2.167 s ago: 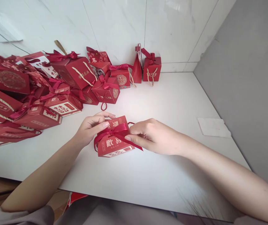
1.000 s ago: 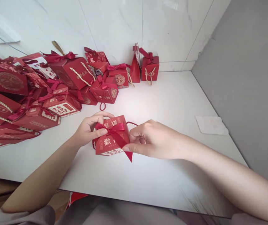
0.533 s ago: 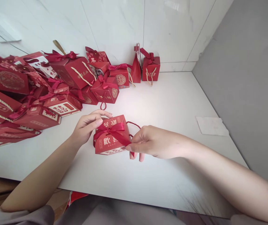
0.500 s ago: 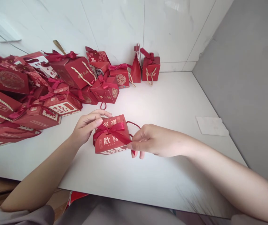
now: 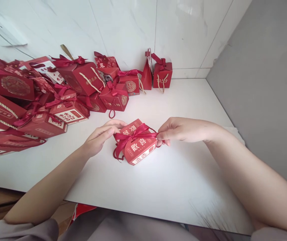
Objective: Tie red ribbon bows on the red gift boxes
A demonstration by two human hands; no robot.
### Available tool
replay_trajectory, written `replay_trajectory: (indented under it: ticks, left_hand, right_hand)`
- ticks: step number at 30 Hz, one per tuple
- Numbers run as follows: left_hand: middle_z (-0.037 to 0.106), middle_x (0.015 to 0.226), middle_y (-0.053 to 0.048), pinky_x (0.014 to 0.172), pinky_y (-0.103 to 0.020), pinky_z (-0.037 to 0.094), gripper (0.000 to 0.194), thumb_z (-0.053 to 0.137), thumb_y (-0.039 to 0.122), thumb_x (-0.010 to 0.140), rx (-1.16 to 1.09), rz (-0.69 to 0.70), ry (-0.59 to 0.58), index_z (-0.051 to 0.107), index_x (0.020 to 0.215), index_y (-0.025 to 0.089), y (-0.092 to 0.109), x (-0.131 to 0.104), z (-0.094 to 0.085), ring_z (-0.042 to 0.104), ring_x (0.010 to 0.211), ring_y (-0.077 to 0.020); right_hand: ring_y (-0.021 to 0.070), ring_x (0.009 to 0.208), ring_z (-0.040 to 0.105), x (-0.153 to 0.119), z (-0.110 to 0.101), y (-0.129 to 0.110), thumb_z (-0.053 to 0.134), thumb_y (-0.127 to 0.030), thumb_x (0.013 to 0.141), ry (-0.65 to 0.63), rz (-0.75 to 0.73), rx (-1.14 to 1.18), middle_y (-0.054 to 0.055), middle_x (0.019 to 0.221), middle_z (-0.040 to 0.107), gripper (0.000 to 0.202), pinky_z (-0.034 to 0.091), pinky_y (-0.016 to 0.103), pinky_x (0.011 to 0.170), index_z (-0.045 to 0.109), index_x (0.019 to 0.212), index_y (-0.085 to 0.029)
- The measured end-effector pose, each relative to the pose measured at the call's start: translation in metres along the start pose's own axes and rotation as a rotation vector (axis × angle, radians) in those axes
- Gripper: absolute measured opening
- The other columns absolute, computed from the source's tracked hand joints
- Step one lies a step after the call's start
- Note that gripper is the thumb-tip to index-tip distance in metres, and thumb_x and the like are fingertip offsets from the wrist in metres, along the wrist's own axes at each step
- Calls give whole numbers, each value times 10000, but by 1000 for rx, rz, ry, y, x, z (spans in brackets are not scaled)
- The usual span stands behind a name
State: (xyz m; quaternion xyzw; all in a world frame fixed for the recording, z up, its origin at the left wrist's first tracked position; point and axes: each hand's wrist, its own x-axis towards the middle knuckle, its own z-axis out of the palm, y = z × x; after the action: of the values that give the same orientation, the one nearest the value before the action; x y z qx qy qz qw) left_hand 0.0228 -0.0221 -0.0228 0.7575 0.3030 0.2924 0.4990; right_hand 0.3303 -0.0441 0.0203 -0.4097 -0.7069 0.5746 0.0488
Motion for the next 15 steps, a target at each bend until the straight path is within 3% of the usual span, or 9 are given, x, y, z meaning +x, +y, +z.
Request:
replay_trajectory:
  ticks: [7,10,13,15]
  left_hand:
    - [578,1258,-111,1078,-409,411,291,512,387,963,20,14,-20,624,798,176,2,-5,4,565,1189,-247]
    - [578,1261,-108,1058,-407,425,256,539,366,952,-1,12,-12,601,791,176,2,-5,6,577,1175,-242]
    - [570,1276,-101,1059,-404,420,217,564,351,940,-10,15,-8,599,808,181,2,-6,8,570,1186,-238]
    - [568,1270,-96,1050,-395,423,204,569,343,938,-11,20,-3,601,815,184,2,-6,8,571,1177,-231]
  right_hand:
    - [182,797,576,-3,-7,8,596,-498,891,-73,-48,-46,16,833,664,315,452,313,770,723,852,-212]
    - [195,859,595,-2,-3,6,573,-526,912,90,-73,-18,25,917,683,324,459,325,803,695,924,-226]
    - [224,1025,610,5,6,1,533,-554,934,308,-180,76,49,1097,691,360,460,356,909,673,1047,-242]
    - [238,1126,595,10,15,-2,532,-545,942,375,-257,137,53,1199,670,356,451,367,968,661,1102,-255]
